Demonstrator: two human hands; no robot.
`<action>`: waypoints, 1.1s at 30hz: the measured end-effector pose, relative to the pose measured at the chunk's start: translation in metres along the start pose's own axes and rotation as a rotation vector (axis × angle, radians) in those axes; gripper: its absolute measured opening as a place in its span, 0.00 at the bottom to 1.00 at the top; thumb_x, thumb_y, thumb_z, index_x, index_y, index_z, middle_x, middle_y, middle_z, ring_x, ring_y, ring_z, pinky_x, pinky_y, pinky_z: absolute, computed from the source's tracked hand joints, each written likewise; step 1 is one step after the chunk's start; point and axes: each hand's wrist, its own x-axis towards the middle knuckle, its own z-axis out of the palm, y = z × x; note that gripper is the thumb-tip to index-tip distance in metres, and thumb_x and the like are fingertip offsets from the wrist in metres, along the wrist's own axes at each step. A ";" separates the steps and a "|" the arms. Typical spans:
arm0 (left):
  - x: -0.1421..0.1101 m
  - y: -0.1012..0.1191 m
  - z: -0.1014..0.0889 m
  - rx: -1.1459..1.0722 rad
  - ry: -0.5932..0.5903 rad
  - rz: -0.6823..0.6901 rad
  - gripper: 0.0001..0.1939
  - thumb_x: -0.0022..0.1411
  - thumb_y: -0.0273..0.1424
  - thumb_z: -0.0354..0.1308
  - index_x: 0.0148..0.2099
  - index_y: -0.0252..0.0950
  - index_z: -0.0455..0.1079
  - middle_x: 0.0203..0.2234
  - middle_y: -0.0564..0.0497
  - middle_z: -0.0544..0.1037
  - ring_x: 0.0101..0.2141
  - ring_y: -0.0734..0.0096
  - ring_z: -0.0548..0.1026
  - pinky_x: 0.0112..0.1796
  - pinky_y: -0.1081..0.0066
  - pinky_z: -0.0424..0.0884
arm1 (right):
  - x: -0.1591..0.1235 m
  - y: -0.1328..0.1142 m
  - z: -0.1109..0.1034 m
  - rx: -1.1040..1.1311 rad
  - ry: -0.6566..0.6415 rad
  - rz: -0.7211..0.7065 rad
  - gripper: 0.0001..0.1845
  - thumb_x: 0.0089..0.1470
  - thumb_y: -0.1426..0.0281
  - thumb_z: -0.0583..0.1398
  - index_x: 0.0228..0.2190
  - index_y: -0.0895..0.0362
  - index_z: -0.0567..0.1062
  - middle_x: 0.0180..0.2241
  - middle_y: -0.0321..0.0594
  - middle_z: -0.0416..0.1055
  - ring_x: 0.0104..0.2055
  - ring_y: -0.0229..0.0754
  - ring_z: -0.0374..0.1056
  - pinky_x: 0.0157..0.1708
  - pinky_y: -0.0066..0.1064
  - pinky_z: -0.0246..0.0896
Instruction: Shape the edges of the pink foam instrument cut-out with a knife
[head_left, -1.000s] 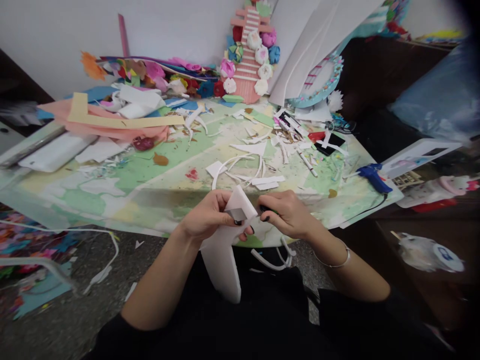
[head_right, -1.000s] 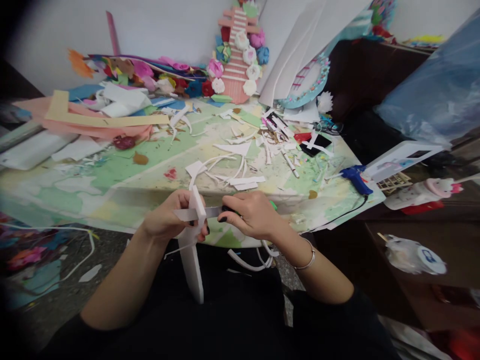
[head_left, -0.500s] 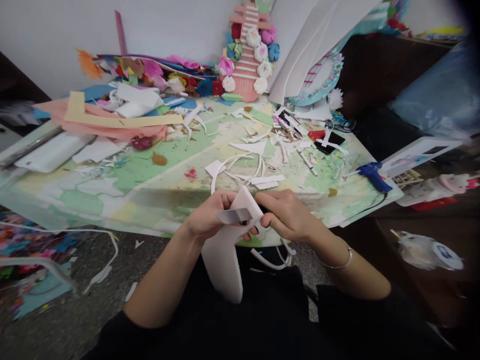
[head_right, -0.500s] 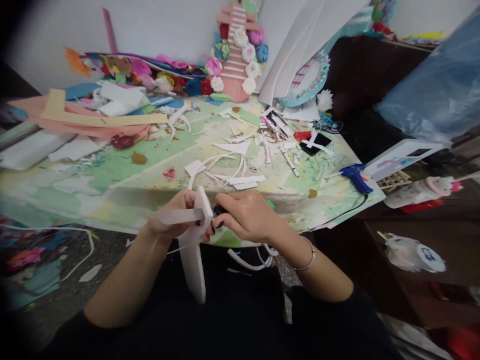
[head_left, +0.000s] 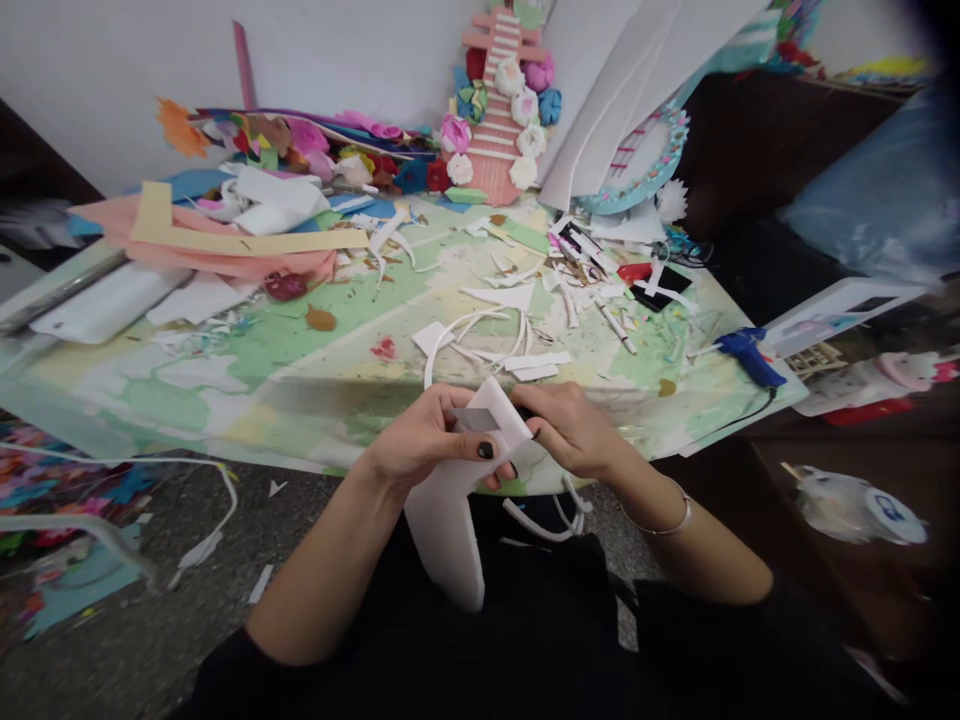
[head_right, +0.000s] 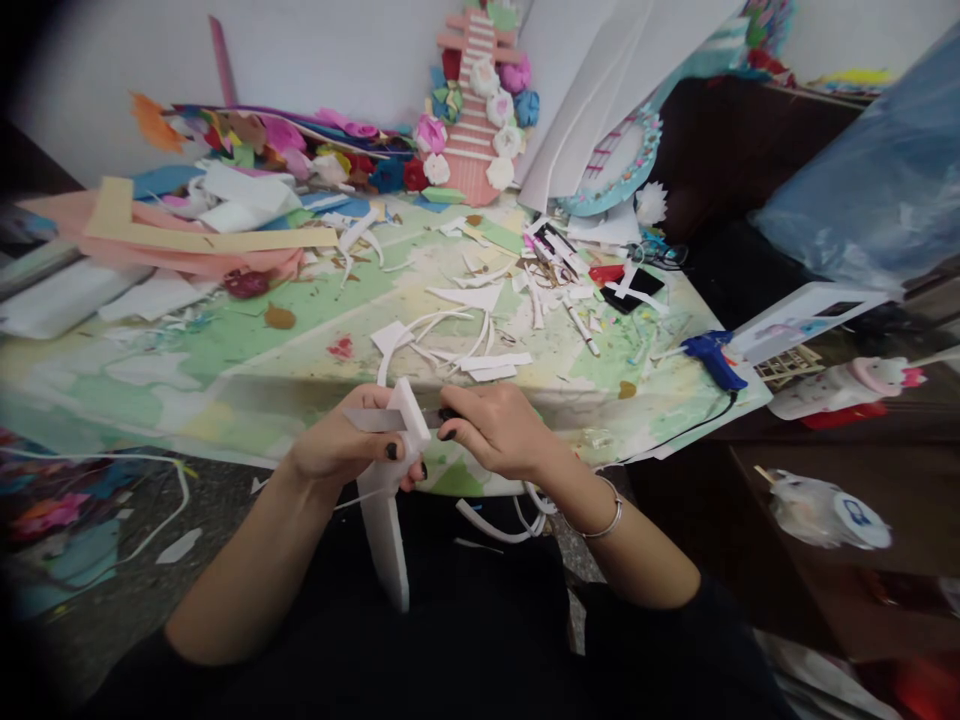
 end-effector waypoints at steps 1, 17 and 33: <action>-0.001 0.000 0.000 -0.004 -0.004 -0.002 0.08 0.50 0.28 0.68 0.33 0.29 0.77 0.24 0.45 0.82 0.21 0.70 0.78 0.23 0.75 0.75 | -0.001 0.001 0.001 0.001 0.004 0.002 0.29 0.64 0.50 0.38 0.28 0.57 0.64 0.22 0.35 0.59 0.23 0.37 0.56 0.26 0.29 0.48; -0.006 0.005 0.001 0.012 -0.005 -0.019 0.09 0.46 0.30 0.70 0.28 0.29 0.76 0.22 0.43 0.81 0.20 0.66 0.78 0.23 0.72 0.74 | -0.017 0.024 0.011 0.094 -0.006 0.155 0.27 0.64 0.52 0.40 0.29 0.57 0.66 0.23 0.34 0.60 0.24 0.36 0.55 0.27 0.28 0.47; 0.034 0.131 -0.018 0.323 0.572 0.391 0.16 0.47 0.30 0.68 0.40 0.31 0.75 0.39 0.42 0.81 0.32 0.63 0.80 0.27 0.73 0.73 | 0.036 0.071 -0.019 0.630 0.337 0.625 0.22 0.54 0.49 0.56 0.26 0.55 0.62 0.16 0.25 0.52 0.16 0.30 0.48 0.16 0.24 0.42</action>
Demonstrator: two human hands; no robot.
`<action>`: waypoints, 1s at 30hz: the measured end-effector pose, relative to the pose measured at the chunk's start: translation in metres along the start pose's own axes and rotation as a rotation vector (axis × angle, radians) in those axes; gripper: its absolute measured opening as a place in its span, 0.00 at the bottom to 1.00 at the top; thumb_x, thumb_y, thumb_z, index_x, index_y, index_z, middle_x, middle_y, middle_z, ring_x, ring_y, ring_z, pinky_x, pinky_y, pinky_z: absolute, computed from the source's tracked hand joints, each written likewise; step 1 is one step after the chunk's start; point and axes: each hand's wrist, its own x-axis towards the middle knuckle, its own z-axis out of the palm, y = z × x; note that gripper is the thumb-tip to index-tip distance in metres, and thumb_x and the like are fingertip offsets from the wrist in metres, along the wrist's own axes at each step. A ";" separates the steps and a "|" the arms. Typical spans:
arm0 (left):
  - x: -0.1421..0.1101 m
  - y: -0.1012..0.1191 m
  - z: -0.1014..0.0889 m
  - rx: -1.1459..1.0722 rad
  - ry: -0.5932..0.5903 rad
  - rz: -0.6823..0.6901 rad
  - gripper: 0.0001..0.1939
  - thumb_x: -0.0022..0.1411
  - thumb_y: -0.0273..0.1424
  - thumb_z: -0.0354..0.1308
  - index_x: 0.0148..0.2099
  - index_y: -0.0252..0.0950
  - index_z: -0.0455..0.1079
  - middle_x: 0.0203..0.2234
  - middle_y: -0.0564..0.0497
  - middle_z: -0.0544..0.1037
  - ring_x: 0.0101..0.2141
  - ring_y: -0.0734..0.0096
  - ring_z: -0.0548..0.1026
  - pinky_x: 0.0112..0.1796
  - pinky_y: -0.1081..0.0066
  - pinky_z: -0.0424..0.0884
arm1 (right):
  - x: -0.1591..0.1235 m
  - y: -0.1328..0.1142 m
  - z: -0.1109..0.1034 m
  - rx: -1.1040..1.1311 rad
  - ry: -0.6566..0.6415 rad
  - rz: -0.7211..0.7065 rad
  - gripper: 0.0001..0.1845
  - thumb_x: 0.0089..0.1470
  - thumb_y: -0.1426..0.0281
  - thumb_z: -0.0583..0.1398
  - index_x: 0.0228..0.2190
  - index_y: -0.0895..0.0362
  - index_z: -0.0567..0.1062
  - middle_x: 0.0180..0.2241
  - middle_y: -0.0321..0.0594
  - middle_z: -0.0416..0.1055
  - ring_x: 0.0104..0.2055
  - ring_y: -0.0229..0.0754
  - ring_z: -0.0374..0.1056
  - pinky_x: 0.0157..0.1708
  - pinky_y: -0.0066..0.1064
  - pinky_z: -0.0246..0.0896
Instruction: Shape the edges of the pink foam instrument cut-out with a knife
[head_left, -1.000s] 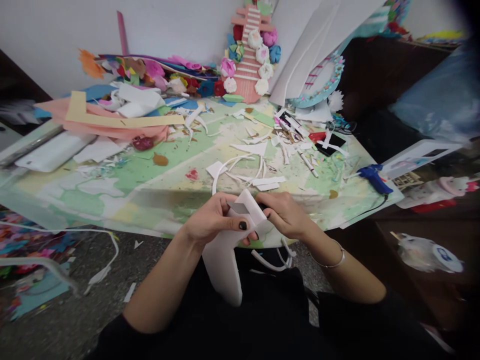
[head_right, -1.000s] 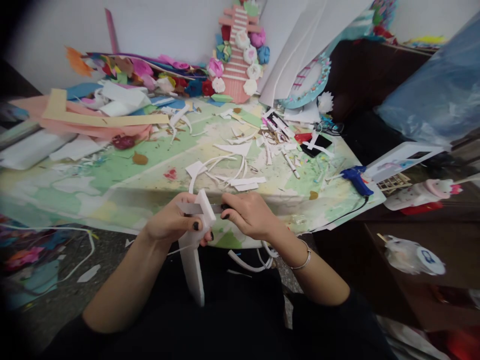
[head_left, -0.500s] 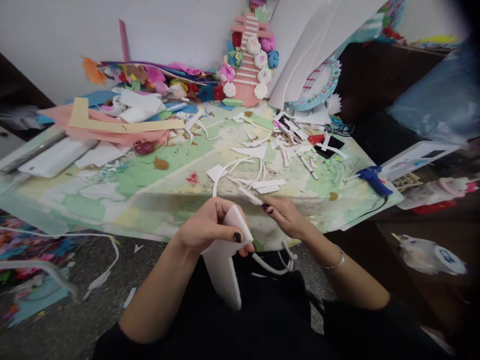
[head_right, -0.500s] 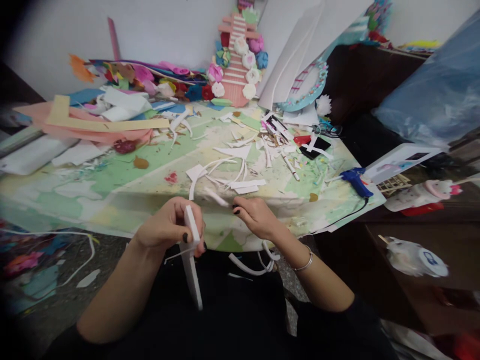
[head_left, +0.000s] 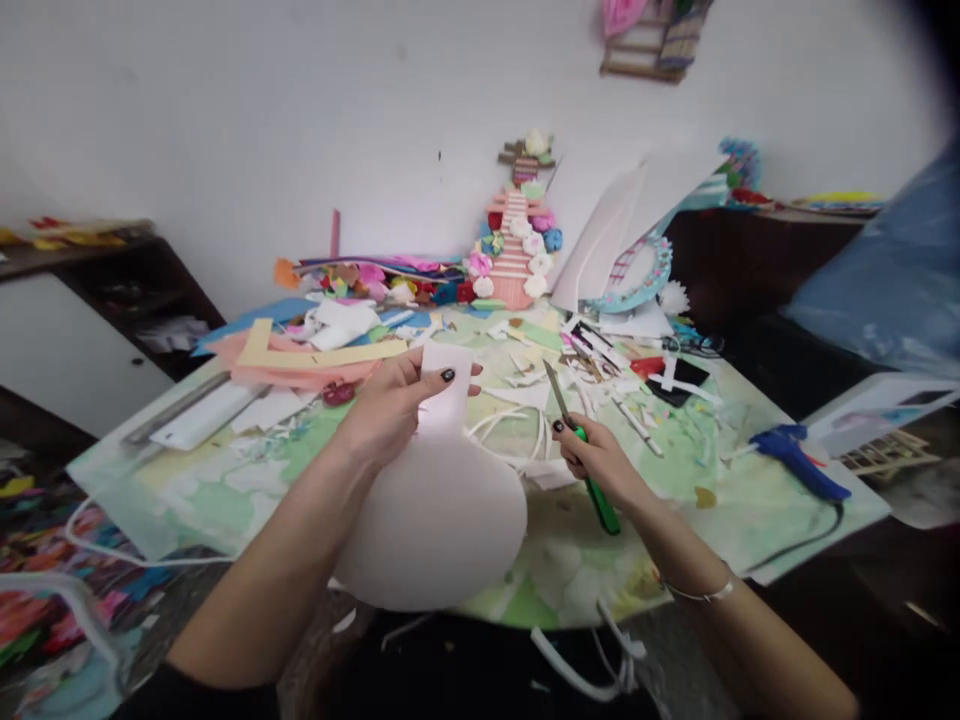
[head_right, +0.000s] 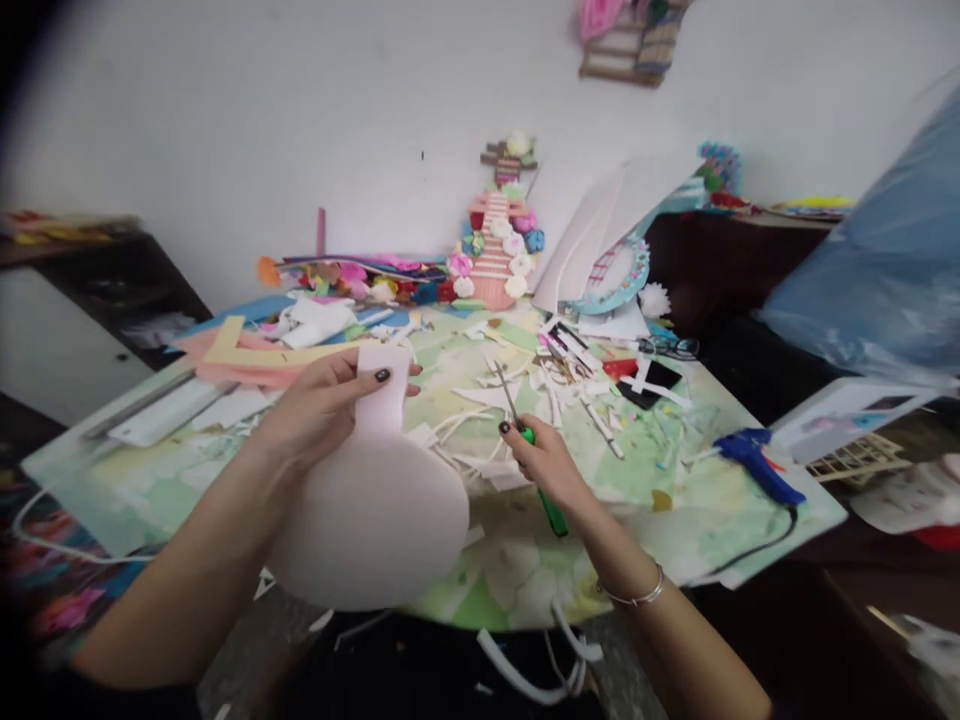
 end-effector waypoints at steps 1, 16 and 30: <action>0.011 0.006 -0.001 -0.013 -0.012 0.006 0.17 0.47 0.28 0.68 0.41 0.31 0.75 0.40 0.41 0.81 0.34 0.62 0.80 0.29 0.72 0.73 | 0.009 -0.005 -0.001 0.023 -0.002 -0.002 0.21 0.53 0.50 0.57 0.27 0.55 0.62 0.16 0.25 0.52 0.15 0.30 0.48 0.15 0.23 0.42; 0.117 0.057 0.010 -0.028 -0.016 0.401 0.20 0.45 0.29 0.70 0.43 0.32 0.75 0.37 0.44 0.82 0.38 0.63 0.79 0.34 0.71 0.74 | 0.098 -0.053 -0.030 0.073 0.098 -0.175 0.21 0.51 0.51 0.59 0.31 0.58 0.71 0.16 0.29 0.59 0.16 0.30 0.50 0.16 0.24 0.39; 0.194 0.020 -0.018 0.128 -0.040 0.201 0.19 0.44 0.37 0.71 0.36 0.31 0.76 0.27 0.46 0.81 0.26 0.69 0.77 0.28 0.73 0.71 | 0.140 0.002 -0.006 0.391 0.194 -0.044 0.22 0.37 0.56 0.68 0.26 0.57 0.66 0.13 0.23 0.54 0.13 0.26 0.45 0.12 0.22 0.40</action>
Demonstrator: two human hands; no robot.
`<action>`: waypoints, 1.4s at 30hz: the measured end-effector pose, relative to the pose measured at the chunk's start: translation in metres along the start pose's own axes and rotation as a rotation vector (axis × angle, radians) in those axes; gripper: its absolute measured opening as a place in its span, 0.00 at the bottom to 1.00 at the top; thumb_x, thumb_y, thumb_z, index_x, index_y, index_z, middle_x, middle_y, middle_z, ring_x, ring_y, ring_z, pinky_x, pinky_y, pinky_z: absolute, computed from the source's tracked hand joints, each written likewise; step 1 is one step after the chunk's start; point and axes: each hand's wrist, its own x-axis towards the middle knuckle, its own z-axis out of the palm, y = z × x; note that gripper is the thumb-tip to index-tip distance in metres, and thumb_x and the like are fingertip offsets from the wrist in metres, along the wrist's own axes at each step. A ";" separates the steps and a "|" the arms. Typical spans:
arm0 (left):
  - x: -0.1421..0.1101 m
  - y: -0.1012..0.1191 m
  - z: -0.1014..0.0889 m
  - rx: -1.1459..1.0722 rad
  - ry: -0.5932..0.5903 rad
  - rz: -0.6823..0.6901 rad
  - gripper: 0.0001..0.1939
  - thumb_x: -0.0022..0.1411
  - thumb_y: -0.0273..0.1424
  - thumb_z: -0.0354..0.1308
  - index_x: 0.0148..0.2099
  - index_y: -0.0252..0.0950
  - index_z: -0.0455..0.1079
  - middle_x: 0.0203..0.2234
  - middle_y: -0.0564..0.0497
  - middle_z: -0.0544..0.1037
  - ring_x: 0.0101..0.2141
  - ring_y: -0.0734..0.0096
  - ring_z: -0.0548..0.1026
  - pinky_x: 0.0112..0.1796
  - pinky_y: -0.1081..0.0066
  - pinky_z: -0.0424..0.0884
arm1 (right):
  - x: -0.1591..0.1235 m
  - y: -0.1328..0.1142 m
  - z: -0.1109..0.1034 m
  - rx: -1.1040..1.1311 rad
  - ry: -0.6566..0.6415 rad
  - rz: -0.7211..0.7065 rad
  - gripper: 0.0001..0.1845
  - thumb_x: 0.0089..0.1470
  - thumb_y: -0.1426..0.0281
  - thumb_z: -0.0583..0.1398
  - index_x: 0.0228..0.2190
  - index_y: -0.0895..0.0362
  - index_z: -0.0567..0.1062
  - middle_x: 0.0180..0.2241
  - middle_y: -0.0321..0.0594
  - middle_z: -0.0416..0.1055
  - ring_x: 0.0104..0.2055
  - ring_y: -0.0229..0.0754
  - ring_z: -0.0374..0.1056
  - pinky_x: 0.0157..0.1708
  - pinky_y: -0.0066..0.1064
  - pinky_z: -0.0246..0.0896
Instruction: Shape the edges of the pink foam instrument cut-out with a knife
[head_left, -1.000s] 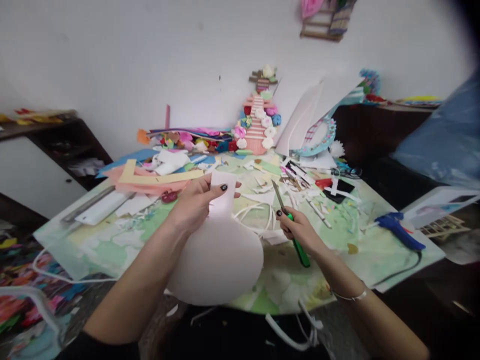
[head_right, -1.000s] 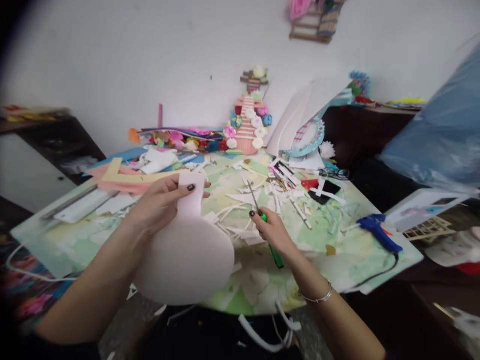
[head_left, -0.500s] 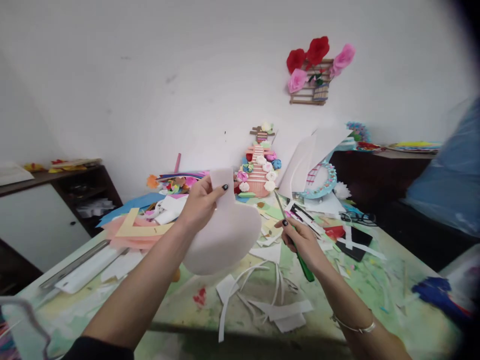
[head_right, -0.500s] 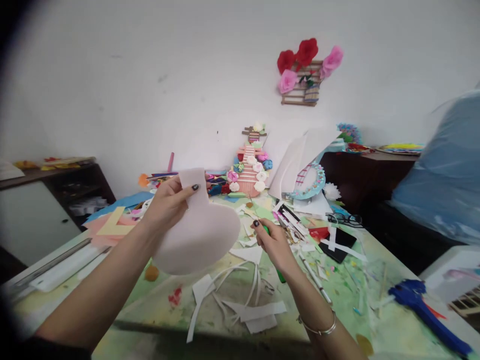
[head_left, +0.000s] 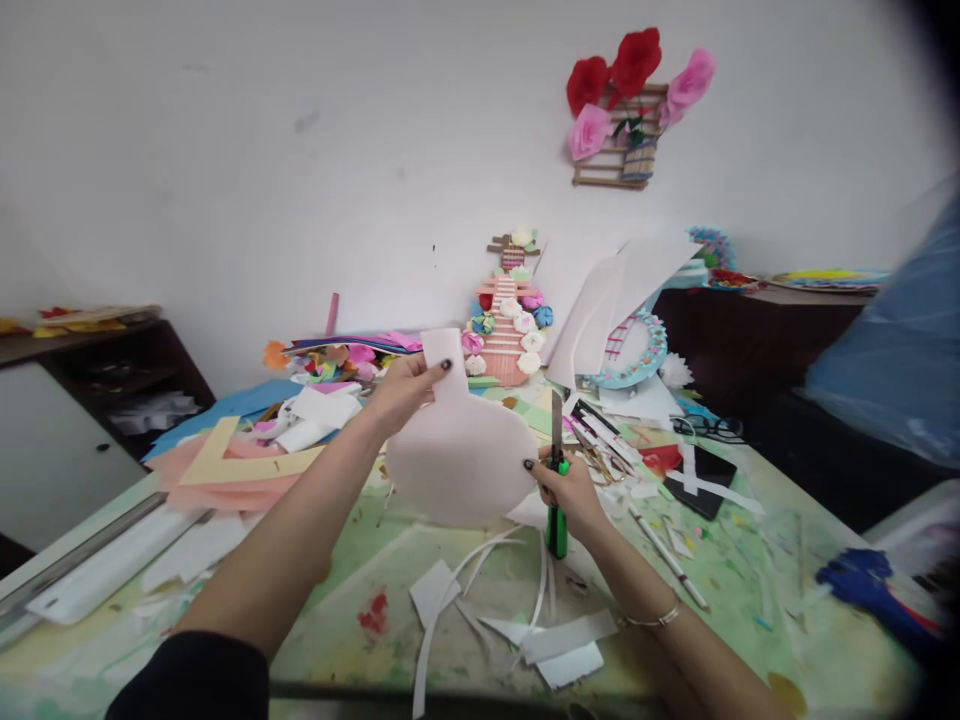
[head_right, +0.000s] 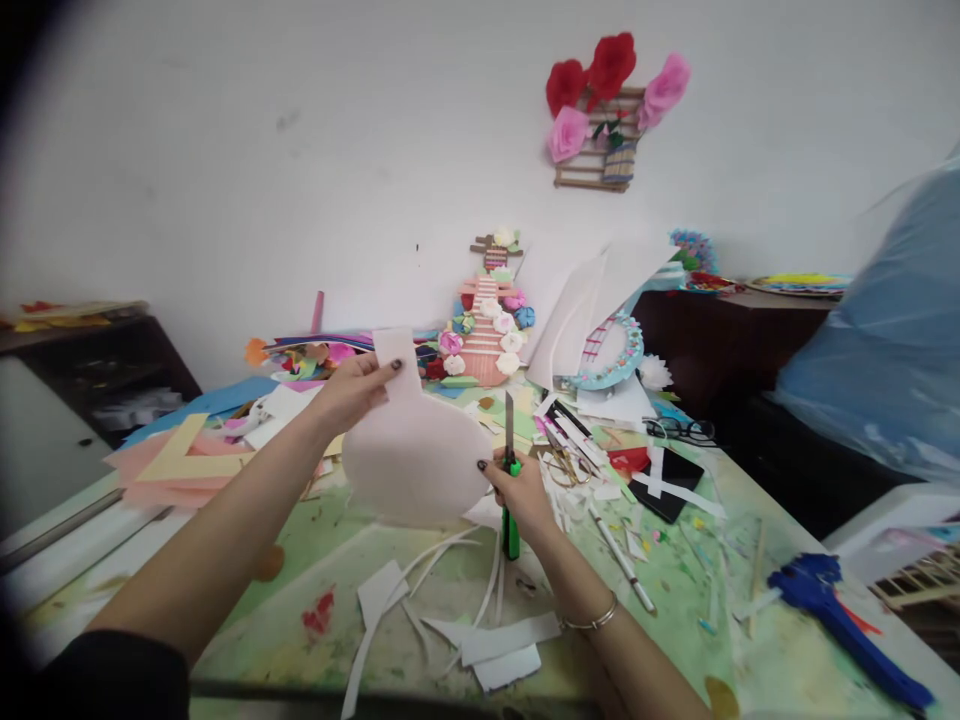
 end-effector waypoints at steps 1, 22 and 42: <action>0.001 -0.004 -0.001 0.090 0.022 -0.005 0.18 0.43 0.38 0.71 0.34 0.30 0.76 0.25 0.47 0.80 0.23 0.72 0.75 0.25 0.74 0.69 | 0.000 0.001 -0.002 0.013 0.010 0.000 0.22 0.37 0.56 0.68 0.26 0.57 0.66 0.13 0.23 0.54 0.13 0.26 0.45 0.12 0.22 0.40; -0.041 0.006 -0.022 0.112 0.020 0.069 0.08 0.46 0.28 0.64 0.33 0.32 0.77 0.34 0.45 0.81 0.39 0.60 0.77 0.43 0.64 0.72 | 0.002 -0.013 -0.037 -0.235 0.272 -0.375 0.14 0.44 0.64 0.67 0.34 0.57 0.78 0.23 0.33 0.68 0.23 0.33 0.58 0.23 0.26 0.54; -0.085 -0.089 0.036 -0.209 0.278 -0.324 0.21 0.41 0.37 0.72 0.34 0.32 0.69 0.20 0.53 0.77 0.20 0.76 0.72 0.22 0.77 0.69 | 0.003 -0.007 -0.035 -0.653 0.312 -0.422 0.20 0.56 0.58 0.58 0.47 0.56 0.69 0.23 0.34 0.68 0.23 0.38 0.62 0.26 0.31 0.57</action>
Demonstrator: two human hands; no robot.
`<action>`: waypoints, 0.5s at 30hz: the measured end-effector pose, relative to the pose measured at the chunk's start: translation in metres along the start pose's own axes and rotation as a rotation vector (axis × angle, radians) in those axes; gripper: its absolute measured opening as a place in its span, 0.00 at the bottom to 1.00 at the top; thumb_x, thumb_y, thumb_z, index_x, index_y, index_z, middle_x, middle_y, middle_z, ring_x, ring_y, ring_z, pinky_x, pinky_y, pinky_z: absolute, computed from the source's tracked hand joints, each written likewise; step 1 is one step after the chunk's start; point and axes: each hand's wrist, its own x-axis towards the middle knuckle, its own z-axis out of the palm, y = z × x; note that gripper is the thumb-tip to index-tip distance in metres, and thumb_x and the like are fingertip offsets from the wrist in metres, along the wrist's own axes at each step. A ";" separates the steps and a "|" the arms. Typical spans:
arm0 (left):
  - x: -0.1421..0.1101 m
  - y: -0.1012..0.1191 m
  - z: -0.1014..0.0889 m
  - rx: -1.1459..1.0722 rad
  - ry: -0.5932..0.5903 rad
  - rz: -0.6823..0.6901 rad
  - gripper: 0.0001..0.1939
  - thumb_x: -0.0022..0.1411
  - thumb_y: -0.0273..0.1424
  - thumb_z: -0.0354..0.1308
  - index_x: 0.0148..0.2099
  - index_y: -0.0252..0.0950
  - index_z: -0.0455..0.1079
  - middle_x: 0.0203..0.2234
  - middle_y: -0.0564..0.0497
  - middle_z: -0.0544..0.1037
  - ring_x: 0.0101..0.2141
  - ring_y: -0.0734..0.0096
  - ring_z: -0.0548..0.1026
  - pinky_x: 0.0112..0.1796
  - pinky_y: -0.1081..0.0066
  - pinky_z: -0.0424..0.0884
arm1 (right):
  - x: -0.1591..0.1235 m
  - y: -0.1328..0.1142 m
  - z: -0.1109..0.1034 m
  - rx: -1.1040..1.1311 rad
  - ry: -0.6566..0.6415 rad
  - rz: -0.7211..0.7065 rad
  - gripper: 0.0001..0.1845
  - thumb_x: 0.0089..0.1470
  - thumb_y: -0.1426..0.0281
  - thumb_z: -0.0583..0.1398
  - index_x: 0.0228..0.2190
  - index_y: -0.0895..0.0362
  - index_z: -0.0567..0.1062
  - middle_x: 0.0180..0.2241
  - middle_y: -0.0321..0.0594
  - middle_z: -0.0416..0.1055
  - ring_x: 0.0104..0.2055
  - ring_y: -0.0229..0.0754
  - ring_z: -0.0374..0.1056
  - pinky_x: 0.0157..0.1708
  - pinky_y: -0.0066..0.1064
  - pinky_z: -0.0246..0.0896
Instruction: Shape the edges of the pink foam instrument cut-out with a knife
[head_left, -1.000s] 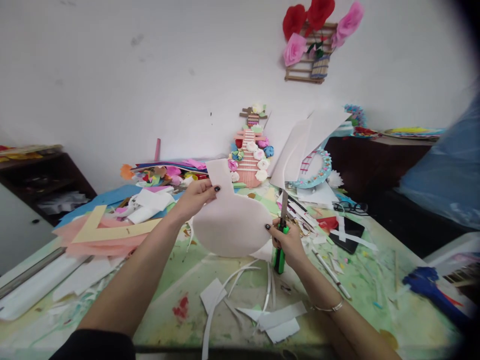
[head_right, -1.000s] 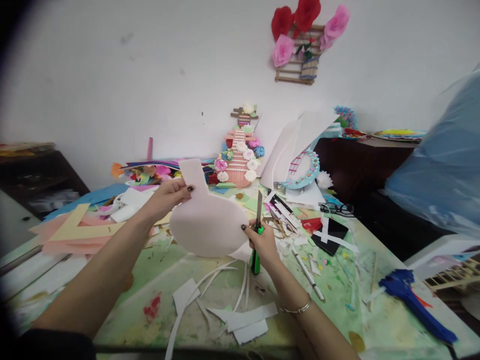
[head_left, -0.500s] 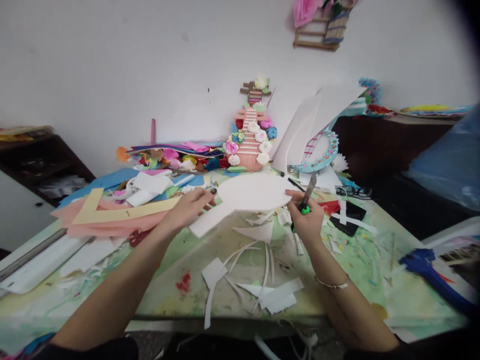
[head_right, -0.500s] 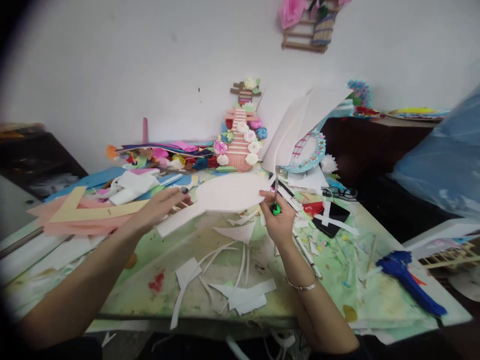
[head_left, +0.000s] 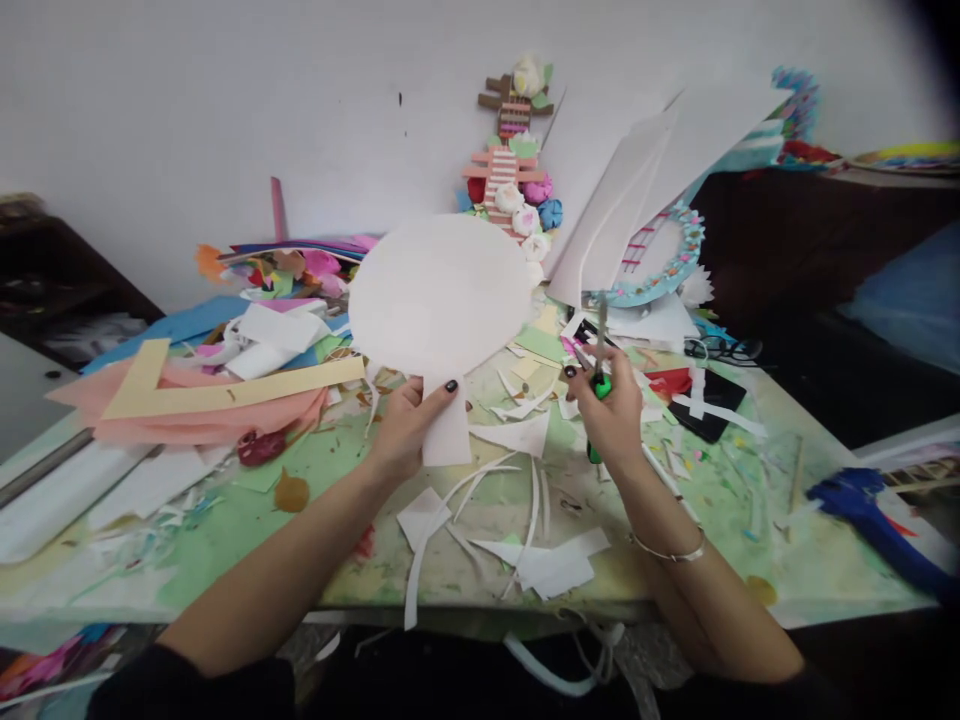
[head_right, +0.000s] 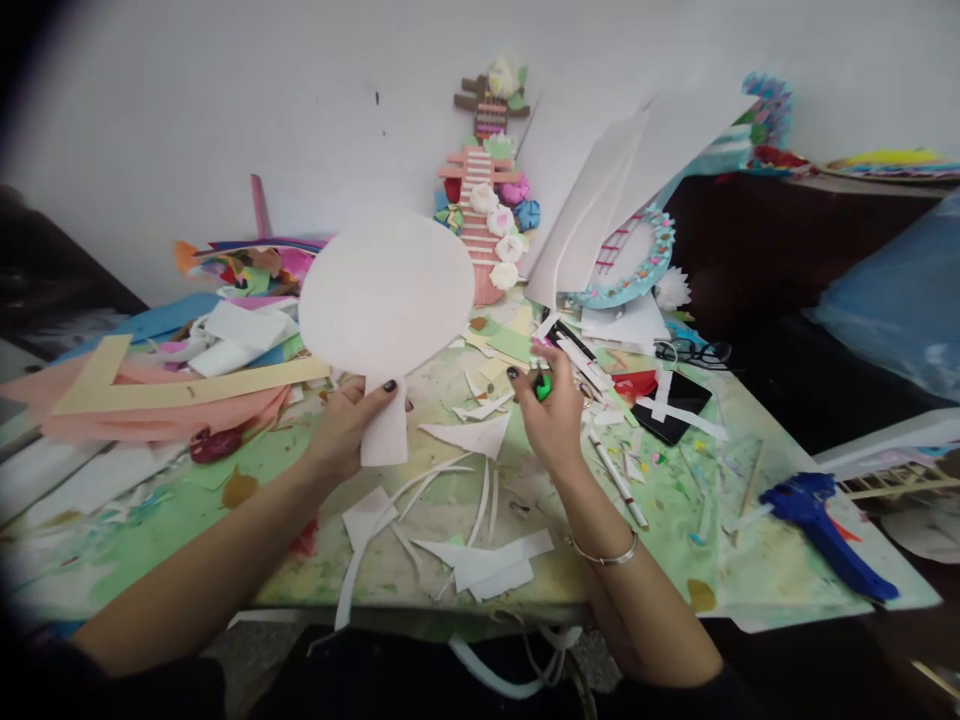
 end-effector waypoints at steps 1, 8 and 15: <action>0.000 -0.003 0.001 -0.022 0.039 0.031 0.21 0.42 0.38 0.71 0.34 0.32 0.69 0.21 0.53 0.77 0.21 0.75 0.73 0.23 0.77 0.69 | -0.003 -0.004 0.001 -0.030 -0.078 0.000 0.17 0.56 0.57 0.57 0.40 0.56 0.71 0.22 0.33 0.66 0.23 0.37 0.61 0.26 0.30 0.55; -0.010 -0.021 -0.005 -0.123 0.020 -0.046 0.20 0.49 0.46 0.66 0.29 0.34 0.67 0.14 0.57 0.70 0.14 0.79 0.65 0.17 0.78 0.63 | -0.041 -0.033 0.020 -0.073 -0.539 -0.194 0.24 0.63 0.54 0.44 0.28 0.57 0.67 0.22 0.34 0.63 0.25 0.36 0.60 0.27 0.28 0.49; -0.019 -0.025 0.002 -0.160 -0.068 -0.273 0.20 0.50 0.44 0.66 0.27 0.36 0.62 0.14 0.58 0.67 0.13 0.78 0.65 0.15 0.77 0.64 | -0.056 -0.034 0.036 -0.232 -0.591 -0.292 0.26 0.64 0.52 0.44 0.27 0.58 0.68 0.23 0.36 0.66 0.25 0.36 0.61 0.26 0.29 0.47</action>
